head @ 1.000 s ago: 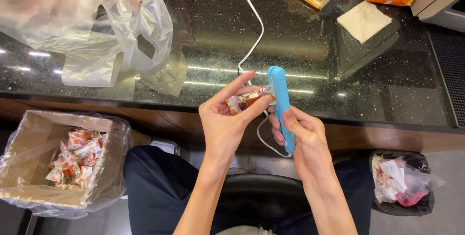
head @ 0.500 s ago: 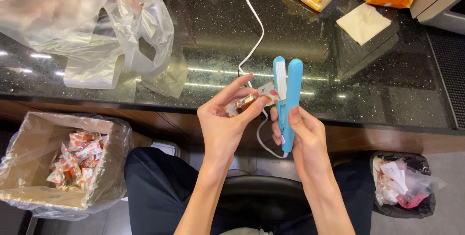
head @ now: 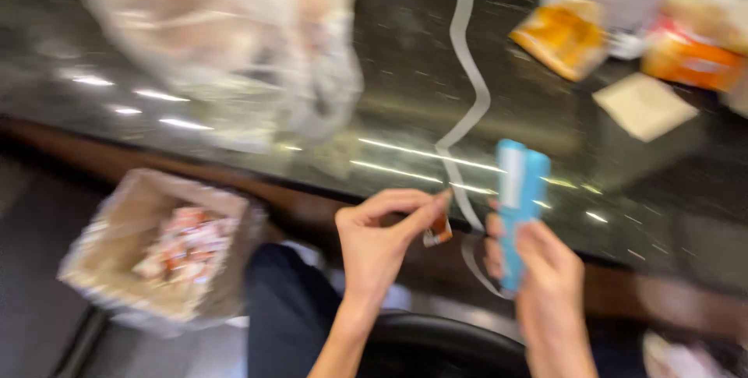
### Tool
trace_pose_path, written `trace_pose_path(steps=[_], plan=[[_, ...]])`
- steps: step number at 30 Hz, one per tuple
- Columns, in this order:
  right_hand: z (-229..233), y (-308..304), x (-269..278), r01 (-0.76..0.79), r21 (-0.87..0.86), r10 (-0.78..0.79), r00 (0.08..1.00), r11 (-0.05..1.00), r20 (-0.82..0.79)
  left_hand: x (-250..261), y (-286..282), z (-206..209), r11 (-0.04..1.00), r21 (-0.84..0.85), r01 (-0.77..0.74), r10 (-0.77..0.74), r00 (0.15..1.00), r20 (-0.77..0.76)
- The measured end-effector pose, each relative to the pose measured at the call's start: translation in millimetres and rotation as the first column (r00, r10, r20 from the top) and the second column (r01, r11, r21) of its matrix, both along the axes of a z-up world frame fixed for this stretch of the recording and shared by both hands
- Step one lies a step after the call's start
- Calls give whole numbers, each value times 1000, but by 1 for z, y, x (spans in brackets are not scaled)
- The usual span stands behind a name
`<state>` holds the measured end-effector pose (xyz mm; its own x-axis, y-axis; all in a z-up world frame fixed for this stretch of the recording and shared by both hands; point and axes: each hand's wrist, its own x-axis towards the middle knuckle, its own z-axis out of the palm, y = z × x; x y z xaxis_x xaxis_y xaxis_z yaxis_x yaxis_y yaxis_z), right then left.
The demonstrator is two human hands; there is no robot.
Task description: Sealing small plastic packets using a handheld heat sealer
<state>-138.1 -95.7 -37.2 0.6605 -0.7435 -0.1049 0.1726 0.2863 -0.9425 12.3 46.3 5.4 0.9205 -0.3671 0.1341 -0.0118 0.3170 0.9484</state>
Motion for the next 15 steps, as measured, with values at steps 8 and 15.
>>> trace_pose_path(steps=[8, 15], plan=[[-17, -10, -3, -95, -121, 93, 995, 988, -29, 83, 171, 35, 888, 315, -334, 239, 923, 302], [-13, 1, 6, -35, -145, 25, 997, 989, -70, 152, 255, 17, 225, 959, -173, 58, 985, 164]])
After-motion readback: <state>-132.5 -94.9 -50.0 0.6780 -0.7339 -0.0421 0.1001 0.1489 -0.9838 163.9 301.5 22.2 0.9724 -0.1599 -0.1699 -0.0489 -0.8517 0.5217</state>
